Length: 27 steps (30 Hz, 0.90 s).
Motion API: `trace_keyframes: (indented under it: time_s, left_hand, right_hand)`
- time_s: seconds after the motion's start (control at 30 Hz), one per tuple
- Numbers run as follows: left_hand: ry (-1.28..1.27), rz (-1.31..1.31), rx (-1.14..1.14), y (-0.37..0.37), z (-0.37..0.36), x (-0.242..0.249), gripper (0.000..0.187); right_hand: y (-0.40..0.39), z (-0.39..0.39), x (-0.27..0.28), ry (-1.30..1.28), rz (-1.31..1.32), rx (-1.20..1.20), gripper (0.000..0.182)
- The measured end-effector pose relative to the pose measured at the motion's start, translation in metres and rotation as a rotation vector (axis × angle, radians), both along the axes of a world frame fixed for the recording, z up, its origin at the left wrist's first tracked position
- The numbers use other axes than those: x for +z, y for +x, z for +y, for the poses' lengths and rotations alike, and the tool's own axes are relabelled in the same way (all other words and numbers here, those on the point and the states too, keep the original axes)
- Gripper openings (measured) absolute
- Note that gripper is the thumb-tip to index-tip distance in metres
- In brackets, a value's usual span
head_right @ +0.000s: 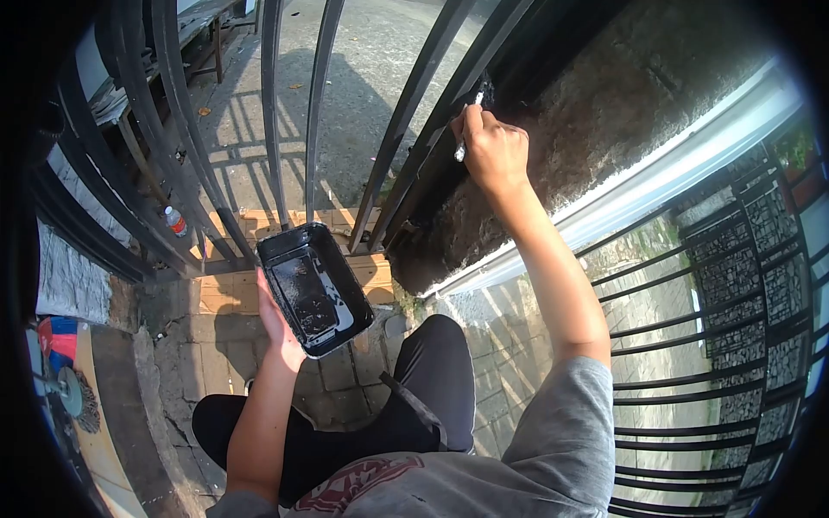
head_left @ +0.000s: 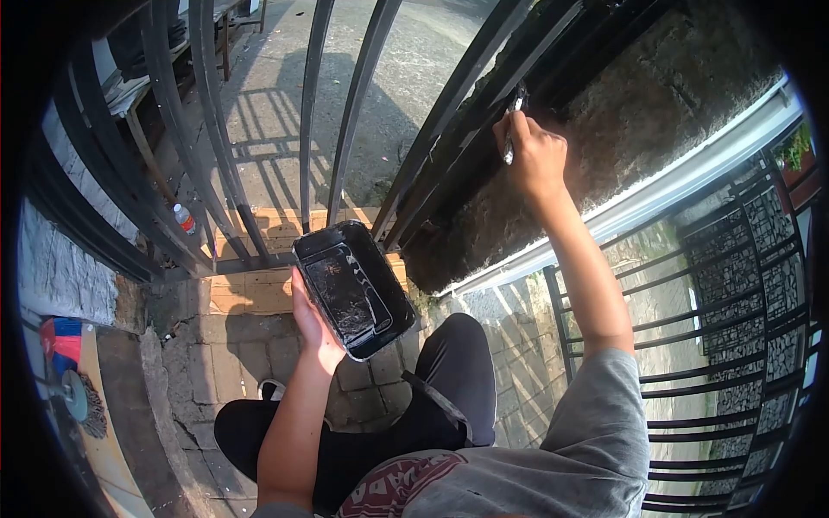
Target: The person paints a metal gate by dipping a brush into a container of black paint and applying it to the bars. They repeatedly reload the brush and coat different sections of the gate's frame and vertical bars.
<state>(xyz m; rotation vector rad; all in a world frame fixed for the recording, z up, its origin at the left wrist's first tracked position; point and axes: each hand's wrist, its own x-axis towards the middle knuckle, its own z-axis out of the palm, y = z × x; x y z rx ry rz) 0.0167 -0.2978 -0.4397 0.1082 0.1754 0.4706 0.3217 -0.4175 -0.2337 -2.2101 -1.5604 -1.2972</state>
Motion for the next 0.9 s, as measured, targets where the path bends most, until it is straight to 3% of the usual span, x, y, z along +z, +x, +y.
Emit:
trace_keyframes:
  time_s: [0.13,0.2,0.27,0.33,0.47,0.5,0.63,0.73,0.8,0.87,0.9]
  left_hand:
    - [0.021,0.0,-0.011,0.0,-0.003,0.021,0.069]
    - [-0.011,0.003,0.003,-0.001,-0.001,0.016,0.068]
    - [-0.023,0.01,0.022,-0.003,0.0,0.009,0.068]
    - [-0.017,0.015,0.032,-0.005,0.0,0.006,0.068]
    - [0.037,-0.007,0.016,-0.005,0.001,0.005,0.069]
    - [0.033,0.0,0.018,-0.005,0.0,0.007,0.069]
    - [0.002,0.011,0.039,-0.008,0.002,0.008,0.071]
    - [-0.006,0.049,0.021,-0.01,0.003,0.002,0.072]
    - [-0.004,0.036,-0.007,-0.01,0.002,0.006,0.073]
    - [0.002,0.047,0.02,-0.008,0.002,0.005,0.073]
    - [0.004,0.057,0.037,-0.009,0.002,0.003,0.074]
  right_hand:
    - [0.007,0.0,-0.042,-0.313,0.188,-0.159,0.019]
    - [0.007,0.002,-0.032,-0.081,0.192,-0.132,0.02]
    - [0.002,0.003,-0.014,0.176,-0.028,0.084,0.018]
    - [-0.002,0.002,-0.001,0.283,-0.051,0.141,0.018]
    - [0.007,-0.004,-0.04,-0.161,0.162,-0.068,0.019]
    - [0.005,-0.004,-0.044,-0.169,0.189,-0.043,0.02]
    - [0.001,-0.008,-0.045,0.227,0.152,0.126,0.021]
    - [0.002,-0.012,-0.077,0.058,0.248,0.085,0.019]
    - [-0.002,-0.009,-0.094,-0.167,0.295,-0.065,0.019]
    - [-0.011,-0.007,-0.092,-0.165,0.286,-0.164,0.017]
    - [-0.014,-0.007,-0.083,-0.021,0.231,-0.012,0.017]
